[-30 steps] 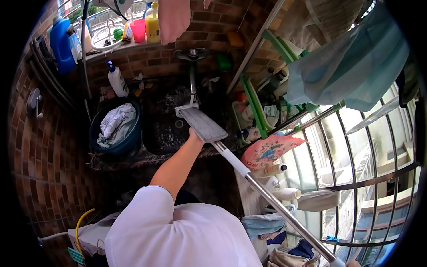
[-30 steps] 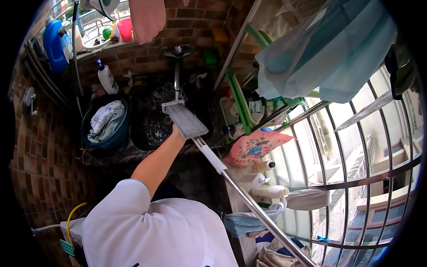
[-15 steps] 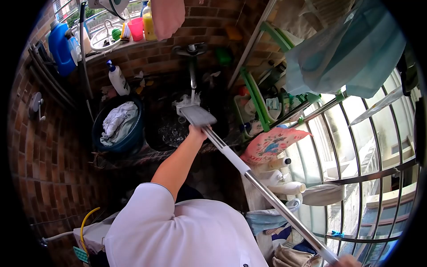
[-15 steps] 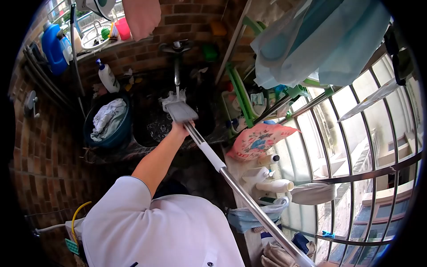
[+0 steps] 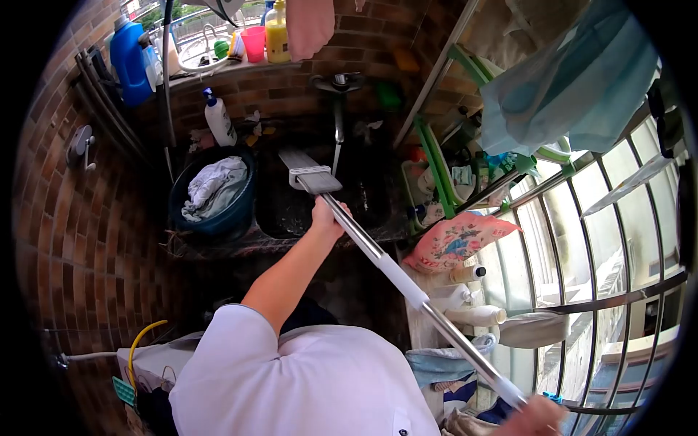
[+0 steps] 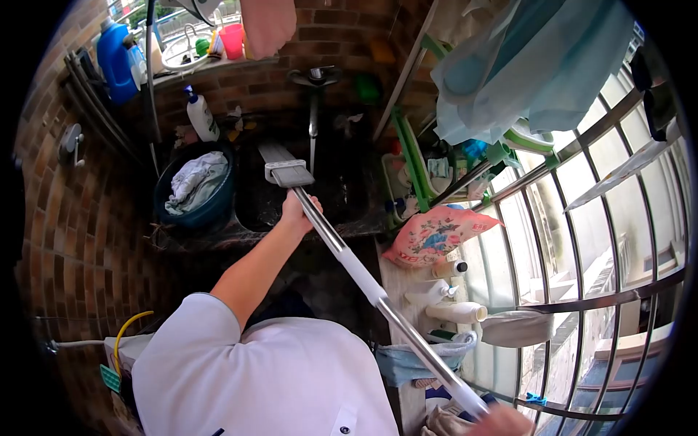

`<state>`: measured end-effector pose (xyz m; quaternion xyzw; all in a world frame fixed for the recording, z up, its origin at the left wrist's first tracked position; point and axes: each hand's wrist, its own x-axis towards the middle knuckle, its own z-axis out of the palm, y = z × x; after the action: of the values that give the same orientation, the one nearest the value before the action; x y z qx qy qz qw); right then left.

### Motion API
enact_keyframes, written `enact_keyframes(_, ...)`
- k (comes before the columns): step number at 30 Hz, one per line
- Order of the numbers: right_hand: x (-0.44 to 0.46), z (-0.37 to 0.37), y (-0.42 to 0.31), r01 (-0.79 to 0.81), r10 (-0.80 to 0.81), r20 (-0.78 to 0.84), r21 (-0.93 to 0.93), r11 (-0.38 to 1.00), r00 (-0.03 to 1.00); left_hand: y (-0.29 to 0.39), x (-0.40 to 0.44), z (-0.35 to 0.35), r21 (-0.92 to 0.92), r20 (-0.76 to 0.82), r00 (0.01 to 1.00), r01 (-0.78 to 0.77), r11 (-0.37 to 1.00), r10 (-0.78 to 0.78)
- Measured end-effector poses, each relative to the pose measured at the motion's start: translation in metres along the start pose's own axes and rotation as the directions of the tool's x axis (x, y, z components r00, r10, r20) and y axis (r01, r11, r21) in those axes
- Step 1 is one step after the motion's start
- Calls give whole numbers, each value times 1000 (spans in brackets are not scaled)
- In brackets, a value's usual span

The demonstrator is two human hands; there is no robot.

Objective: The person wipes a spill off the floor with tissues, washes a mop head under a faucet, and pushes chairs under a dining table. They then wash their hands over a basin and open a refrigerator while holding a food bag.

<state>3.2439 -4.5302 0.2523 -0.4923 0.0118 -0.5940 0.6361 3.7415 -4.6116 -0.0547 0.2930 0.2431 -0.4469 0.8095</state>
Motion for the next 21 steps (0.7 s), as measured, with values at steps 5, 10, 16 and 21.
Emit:
enact_keyframes(5, 7, -19, -151, 360, -386, -57, -257, 897, 921, 2, 39, -8, -57, 214, 974, -58, 997, 69)
enact_keyframes(10, 11, -17, 10, 101, -94, -187, 28, 995, 978, -48, -21, 24, -15, 62, 998, -17, 1000, 18)
enact_keyframes(16, 9, -11, -42, 95, -85, -154, 57, 994, 984, -1, 49, -14, -24, 68, 988, -137, 990, 138)
enact_keyframes(21, 10, -40, -96, 74, -54, -53, 526, 847, 997, 10, 50, -19, -2, 168, 980, -109, 994, 108)
